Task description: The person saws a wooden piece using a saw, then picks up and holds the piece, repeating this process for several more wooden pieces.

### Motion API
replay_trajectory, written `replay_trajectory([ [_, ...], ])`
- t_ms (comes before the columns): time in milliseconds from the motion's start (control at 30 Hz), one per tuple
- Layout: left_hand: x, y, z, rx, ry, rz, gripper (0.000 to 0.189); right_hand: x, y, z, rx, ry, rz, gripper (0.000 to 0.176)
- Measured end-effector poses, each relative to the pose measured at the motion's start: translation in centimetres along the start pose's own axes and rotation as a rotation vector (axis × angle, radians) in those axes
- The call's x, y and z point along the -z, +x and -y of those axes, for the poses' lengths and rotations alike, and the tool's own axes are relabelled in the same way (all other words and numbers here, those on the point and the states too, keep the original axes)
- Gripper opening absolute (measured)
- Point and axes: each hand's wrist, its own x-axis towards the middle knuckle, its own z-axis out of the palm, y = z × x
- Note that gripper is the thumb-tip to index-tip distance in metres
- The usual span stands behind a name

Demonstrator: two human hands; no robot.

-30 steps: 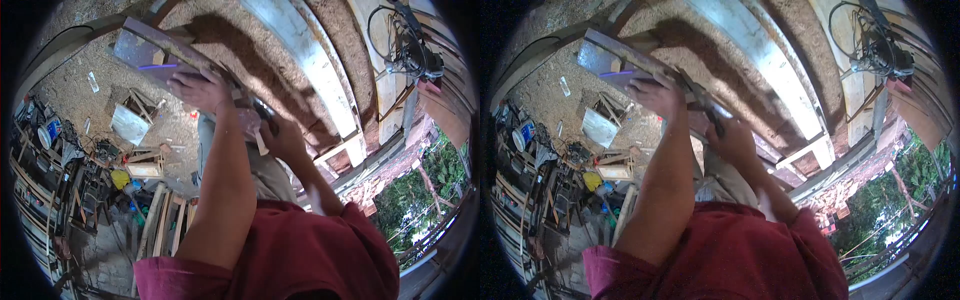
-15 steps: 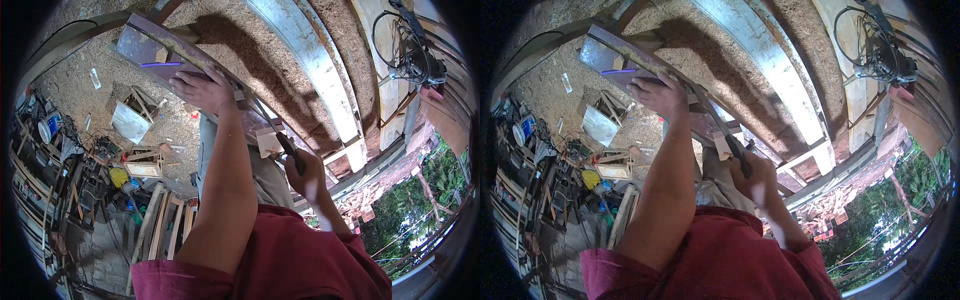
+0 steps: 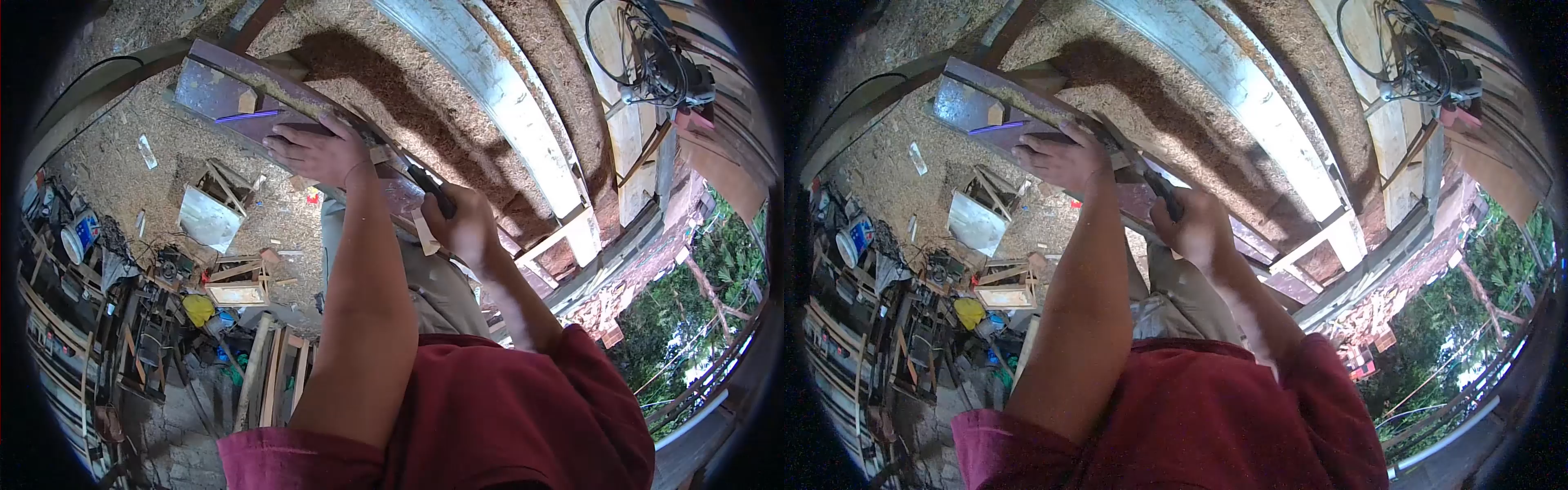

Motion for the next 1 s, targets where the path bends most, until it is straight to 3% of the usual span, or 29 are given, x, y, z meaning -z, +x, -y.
replay_trajectory([
  [100,0.1,0.1,0.0,-0.010,-0.011,-0.007,0.086,1.1,-4.4,0.6,0.154,-0.101,-0.114,0.025],
  [167,-0.2,0.1,-0.1,-0.004,-0.022,-0.005,0.086,3.9,-7.8,1.1,-0.026,0.005,-0.037,0.026],
  [333,-0.4,0.0,0.2,-0.044,0.013,-0.057,0.086,-1.0,-0.9,0.7,0.098,-0.078,-0.146,0.026],
  [367,-0.6,0.0,0.4,-0.059,0.015,-0.068,0.086,-0.8,-1.2,0.5,0.095,-0.090,-0.107,0.022],
  [433,-0.4,0.1,0.1,-0.037,0.015,-0.044,0.087,0.6,-3.5,0.2,0.066,-0.130,-0.030,0.030],
  [567,-0.4,0.1,0.1,-0.057,0.047,-0.042,0.088,3.6,-7.1,0.3,-0.056,-0.020,0.032,0.020],
  [600,-0.3,0.2,0.3,-0.062,0.053,-0.038,0.087,2.0,-5.8,-0.5,0.140,-0.004,-0.112,0.022],
  [633,-0.3,0.1,0.4,-0.067,0.056,-0.035,0.086,0.9,-3.8,-0.3,0.187,-0.040,-0.151,0.022],
  [733,-0.3,0.3,0.0,-0.050,0.062,-0.034,0.085,-0.3,-0.4,0.5,0.157,0.001,-0.145,0.023],
  [933,0.0,-0.4,0.3,-0.049,0.039,-0.027,0.085,3.5,-7.6,0.0,0.044,0.027,-0.051,0.033],
  [1000,0.0,0.1,0.0,-0.073,0.026,-0.051,0.087,1.4,-4.4,-0.7,0.165,-0.001,-0.136,0.033],
])
